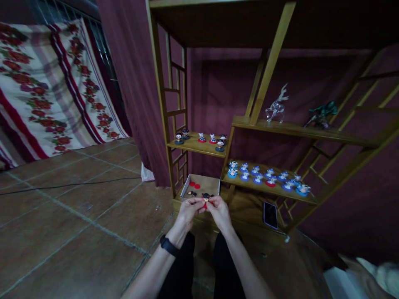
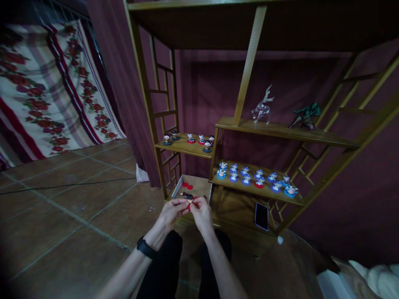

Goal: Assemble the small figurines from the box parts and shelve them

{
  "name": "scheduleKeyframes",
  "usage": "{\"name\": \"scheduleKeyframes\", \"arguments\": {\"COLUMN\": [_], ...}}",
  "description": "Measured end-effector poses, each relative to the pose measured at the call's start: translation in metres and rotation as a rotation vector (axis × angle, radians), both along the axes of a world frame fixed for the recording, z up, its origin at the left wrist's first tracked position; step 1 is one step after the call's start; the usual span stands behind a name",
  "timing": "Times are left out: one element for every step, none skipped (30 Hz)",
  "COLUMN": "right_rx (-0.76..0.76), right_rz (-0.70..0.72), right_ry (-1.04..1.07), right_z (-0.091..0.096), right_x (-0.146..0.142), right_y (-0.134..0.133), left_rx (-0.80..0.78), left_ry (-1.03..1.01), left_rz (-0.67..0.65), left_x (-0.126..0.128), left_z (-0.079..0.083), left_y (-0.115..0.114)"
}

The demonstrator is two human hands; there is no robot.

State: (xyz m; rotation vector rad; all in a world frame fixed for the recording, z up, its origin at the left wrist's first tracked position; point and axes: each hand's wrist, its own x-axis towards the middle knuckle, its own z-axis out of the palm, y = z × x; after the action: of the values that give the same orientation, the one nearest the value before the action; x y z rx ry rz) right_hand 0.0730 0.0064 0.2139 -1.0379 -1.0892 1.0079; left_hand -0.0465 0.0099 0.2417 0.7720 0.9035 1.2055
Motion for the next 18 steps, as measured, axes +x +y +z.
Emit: {"name": "scheduleKeyframes", "arguments": {"right_rx": [-0.004,-0.010,-0.012,-0.013,-0.013,-0.014,-0.014,-0.016,-0.019,-0.022,-0.026,-0.030,-0.033,-0.036,-0.039,-0.045,-0.052,-0.056], "right_rz": [0.006,0.028,0.051,0.075,0.098,0.117,0.129,0.138,0.145,0.150,0.155,0.160,0.167,0.177,0.184,0.189,0.192,0.193], "right_ry": [0.009,0.027,0.048,0.069,0.090,0.109,0.126,0.141,0.152,0.162,0.170,0.178,0.186,0.195,0.206,0.218,0.231,0.244], "right_z": [0.001,0.003,0.005,0.008,0.011,0.015,0.019,0.022,0.026,0.029,0.032,0.035,0.037,0.038,0.040,0.041,0.042,0.042], "right_x": [0.000,0.000,-0.001,-0.001,-0.001,-0.001,-0.001,-0.001,-0.002,-0.002,-0.003,-0.004,-0.005,-0.006,-0.007,-0.008,-0.009,-0.009], "right_y": [0.001,0.001,0.000,0.000,-0.001,-0.003,-0.004,-0.005,-0.006,-0.007,-0.007,-0.007,-0.007,-0.007,-0.007,-0.007,-0.007,-0.007], "left_rx": [0.005,0.014,0.033,0.060,0.093,0.127,0.159,0.185,0.205,0.220,0.236,0.256,0.281,0.309,0.340,0.372,0.403,0.433], "left_ry": [0.000,-0.001,-0.004,-0.004,0.000,0.012,0.032,0.061,0.095,0.130,0.165,0.201,0.237,0.275,0.315,0.355,0.396,0.437], "left_rz": [0.006,0.011,0.014,0.012,0.005,-0.005,-0.014,-0.020,-0.025,-0.025,-0.022,-0.015,-0.005,0.009,0.022,0.030,0.032,0.031], "left_x": [0.000,0.000,-0.001,-0.001,-0.002,-0.003,-0.004,-0.005,-0.006,-0.006,-0.007,-0.007,-0.008,-0.009,-0.009,-0.010,-0.011,-0.012], "left_z": [0.000,-0.001,-0.001,-0.001,0.000,0.002,0.003,0.005,0.007,0.009,0.011,0.013,0.014,0.015,0.016,0.016,0.017,0.017], "left_y": [0.000,0.001,0.001,0.002,0.002,0.003,0.003,0.003,0.004,0.004,0.005,0.005,0.006,0.007,0.008,0.009,0.010,0.011]}}
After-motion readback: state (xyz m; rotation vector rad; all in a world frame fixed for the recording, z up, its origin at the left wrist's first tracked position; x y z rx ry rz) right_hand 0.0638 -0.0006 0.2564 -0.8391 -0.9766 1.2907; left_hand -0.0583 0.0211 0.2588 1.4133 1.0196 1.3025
